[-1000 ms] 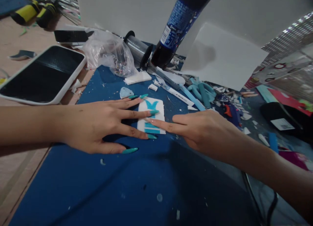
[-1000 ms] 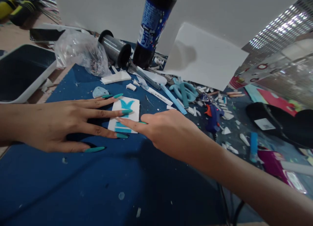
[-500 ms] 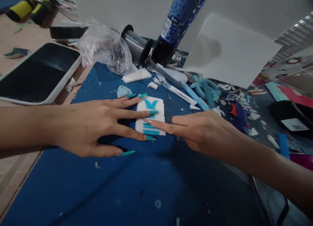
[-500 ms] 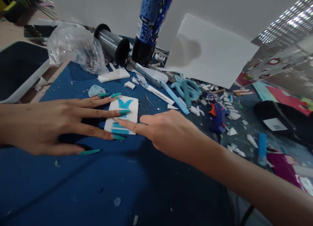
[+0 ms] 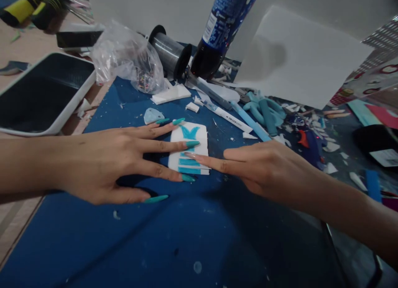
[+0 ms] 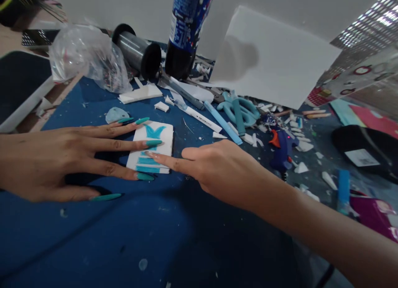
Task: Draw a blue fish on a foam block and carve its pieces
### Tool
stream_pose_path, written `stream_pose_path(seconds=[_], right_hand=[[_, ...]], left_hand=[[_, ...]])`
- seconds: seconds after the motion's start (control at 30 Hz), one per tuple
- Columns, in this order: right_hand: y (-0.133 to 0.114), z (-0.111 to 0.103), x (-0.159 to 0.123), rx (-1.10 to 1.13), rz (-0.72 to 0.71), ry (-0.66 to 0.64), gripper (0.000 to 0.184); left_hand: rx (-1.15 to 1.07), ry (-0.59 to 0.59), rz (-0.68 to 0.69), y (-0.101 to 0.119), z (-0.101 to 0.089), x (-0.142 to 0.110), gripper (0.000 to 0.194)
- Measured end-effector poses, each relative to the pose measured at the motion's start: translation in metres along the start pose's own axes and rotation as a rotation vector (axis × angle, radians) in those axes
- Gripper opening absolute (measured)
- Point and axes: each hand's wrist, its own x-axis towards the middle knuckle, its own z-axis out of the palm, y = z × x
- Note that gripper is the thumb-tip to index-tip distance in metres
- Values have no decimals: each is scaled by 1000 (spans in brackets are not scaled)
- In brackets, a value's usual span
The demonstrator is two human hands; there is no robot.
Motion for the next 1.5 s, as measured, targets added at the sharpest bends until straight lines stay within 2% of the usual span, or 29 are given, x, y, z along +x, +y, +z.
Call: stream_pose_path(seconds=[0.17,0.4,0.5,0.6,0.73,0.83,1.0,1.17,1.33,1.5], right_hand=[[1,-2,-4,0,-8,-11,88],[1,-3,-11,12,77,-130,84],[2,-2,-19,-15,69,-119,83],[5,2,-32,-36,69,-56,83],[10,3,-54,-96,130,-66,84],[6,1,-62,-116,171,-31,75],[-8,-2,-39,-99,168,56,68],[-12,-1,-8,-71,135,-26,72],[-11,5,-1,-43,95,77,72],[-14,6,1,-66,97,41,75]], left_hand=[[10,-5,6,0,0,-2,62],[8,-11,6,-1,0,-4,64],[13,-6,11,-1,0,-4,62],[22,-5,10,-1,0,-4,60],[21,-17,30,-1,0,-1,57],[17,13,49,-3,2,0,56],[40,55,78,-7,5,-1,56],[26,58,81,-6,6,-1,55],[24,44,91,-5,5,1,53],[24,28,82,-5,5,2,52]])
